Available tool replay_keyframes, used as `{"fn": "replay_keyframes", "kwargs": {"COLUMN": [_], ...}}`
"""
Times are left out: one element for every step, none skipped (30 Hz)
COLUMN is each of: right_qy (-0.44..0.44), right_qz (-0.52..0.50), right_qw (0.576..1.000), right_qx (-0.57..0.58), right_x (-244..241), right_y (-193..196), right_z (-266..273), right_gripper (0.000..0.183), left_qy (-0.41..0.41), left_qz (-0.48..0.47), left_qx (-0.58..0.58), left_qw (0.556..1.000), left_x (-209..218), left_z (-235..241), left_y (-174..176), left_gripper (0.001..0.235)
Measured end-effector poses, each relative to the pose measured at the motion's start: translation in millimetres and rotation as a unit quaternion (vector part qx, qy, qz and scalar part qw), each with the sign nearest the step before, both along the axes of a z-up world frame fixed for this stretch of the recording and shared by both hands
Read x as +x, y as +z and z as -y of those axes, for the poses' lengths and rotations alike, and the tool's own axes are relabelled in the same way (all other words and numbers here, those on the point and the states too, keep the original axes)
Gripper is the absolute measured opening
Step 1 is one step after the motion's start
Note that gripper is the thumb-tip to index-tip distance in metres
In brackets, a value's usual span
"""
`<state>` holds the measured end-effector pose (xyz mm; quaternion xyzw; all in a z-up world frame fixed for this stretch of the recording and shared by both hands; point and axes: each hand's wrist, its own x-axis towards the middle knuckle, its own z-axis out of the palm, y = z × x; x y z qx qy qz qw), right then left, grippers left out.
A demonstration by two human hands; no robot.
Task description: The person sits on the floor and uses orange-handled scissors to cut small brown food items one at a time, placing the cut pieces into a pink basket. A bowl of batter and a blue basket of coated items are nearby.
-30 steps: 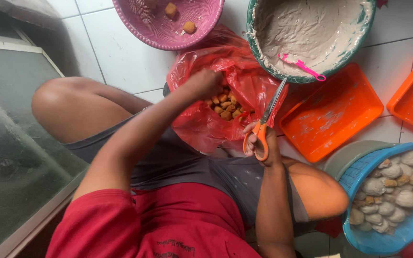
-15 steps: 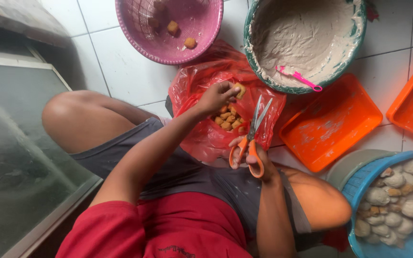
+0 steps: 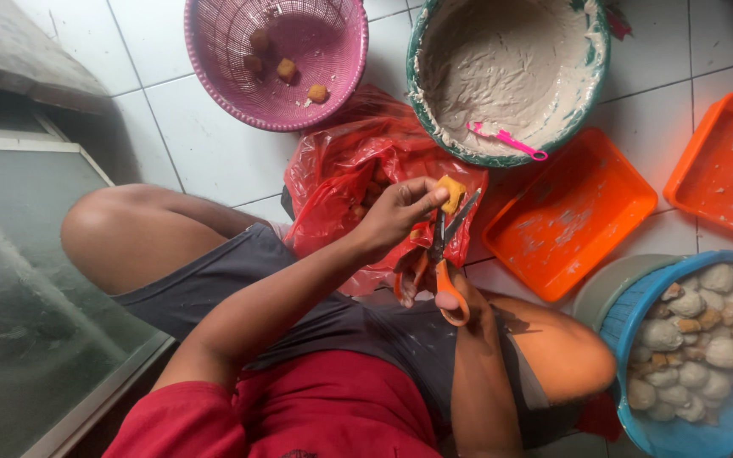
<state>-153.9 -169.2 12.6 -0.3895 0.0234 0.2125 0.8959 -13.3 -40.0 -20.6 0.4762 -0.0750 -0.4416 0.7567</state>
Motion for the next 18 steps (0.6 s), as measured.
{"fn": "replay_keyframes", "kwargs": {"right_qy": [-0.011,-0.021,-0.028,-0.034,-0.04,-0.045,-0.05,-0.055,-0.061,-0.076,-0.091,-0.105,-0.123,-0.14,-0.159,-0.173,-0.187,-0.2], "right_qz": [-0.014,-0.027,-0.04,-0.053,-0.067,-0.08,-0.093,-0.106,-0.124,-0.159,-0.194,-0.23,-0.216,-0.201,-0.187,-0.192,-0.197,-0.202], "right_qw": [1.0,0.999,0.998,0.997,0.995,0.993,0.992,0.99,0.988,0.982,0.975,0.966,0.967,0.968,0.968,0.965,0.962,0.959], "right_qx": [-0.013,-0.025,-0.036,-0.047,-0.057,-0.068,-0.07,-0.072,-0.073,-0.067,-0.062,-0.056,-0.055,-0.053,-0.051,-0.036,-0.021,-0.007], "right_x": [-2.0,-3.7,-4.2,-4.6,-4.8,-5.4,-5.2,-3.4,-6.3,-5.7,-5.9,-7.8,-6.6,-7.4,-8.9,-10.2,-12.8,-14.5], "right_y": [-4.1,-9.3,-15.7,-22.5,-29.3,-35.5,-42.2,-49.4,-54.3,-60.5,-65.3,-68.4,-70.9,-71.1,-71.0,-70.7,-69.7,-69.6], "right_z": [1.1,1.4,1.3,0.5,-0.2,-0.6,-2.2,-3.6,-5.8,-7.7,-8.2,-9.0,-7.6,-3.2,1.1,6.4,13.1,18.5], "right_gripper": [0.076,0.069,0.063,0.056,0.05,0.044,0.04,0.036,0.032,0.029,0.026,0.024,0.024,0.025,0.026,0.028,0.031,0.034], "left_qy": [0.002,0.003,0.008,0.012,0.017,0.017,0.018,0.019,0.023,0.027,0.032,0.053,0.076,0.125,0.164,0.178,0.252,0.301], "left_qz": [0.006,0.012,0.01,0.009,0.006,0.026,0.045,0.063,0.034,0.004,-0.027,-0.002,0.026,-0.002,-0.008,0.014,0.14,0.285], "left_qx": [-0.011,-0.022,-0.023,-0.024,-0.025,-0.014,-0.001,0.011,0.023,0.035,0.047,0.084,0.12,0.119,0.193,0.221,0.252,0.323], "left_qw": [1.0,1.0,1.0,1.0,1.0,0.999,0.999,0.998,0.999,0.999,0.998,0.995,0.99,0.985,0.967,0.959,0.924,0.851], "left_x": [-4.3,-6.8,-8.2,-9.0,-9.8,-10.6,-10.6,-10.6,-12.4,-9.5,-4.8,3.9,20.0,43.3,71.7,100.9,128.7,149.7], "left_z": [0.0,0.7,0.0,-0.9,-1.4,-2.9,-4.8,-7.3,-12.2,-17.0,-23.7,-31.8,-40.1,-50.8,-63.7,-80.7,-89.0,-99.5], "left_y": [0.1,-0.6,-2.1,-4.1,-6.8,-10.4,-15.1,-20.7,-27.1,-34.7,-42.1,-49.6,-57.0,-64.2,-70.9,-75.7,-81.6,-87.1], "left_gripper": [0.023,0.022,0.022,0.022,0.021,0.022,0.022,0.022,0.022,0.022,0.022,0.024,0.026,0.029,0.032,0.037,0.04,0.046]}}
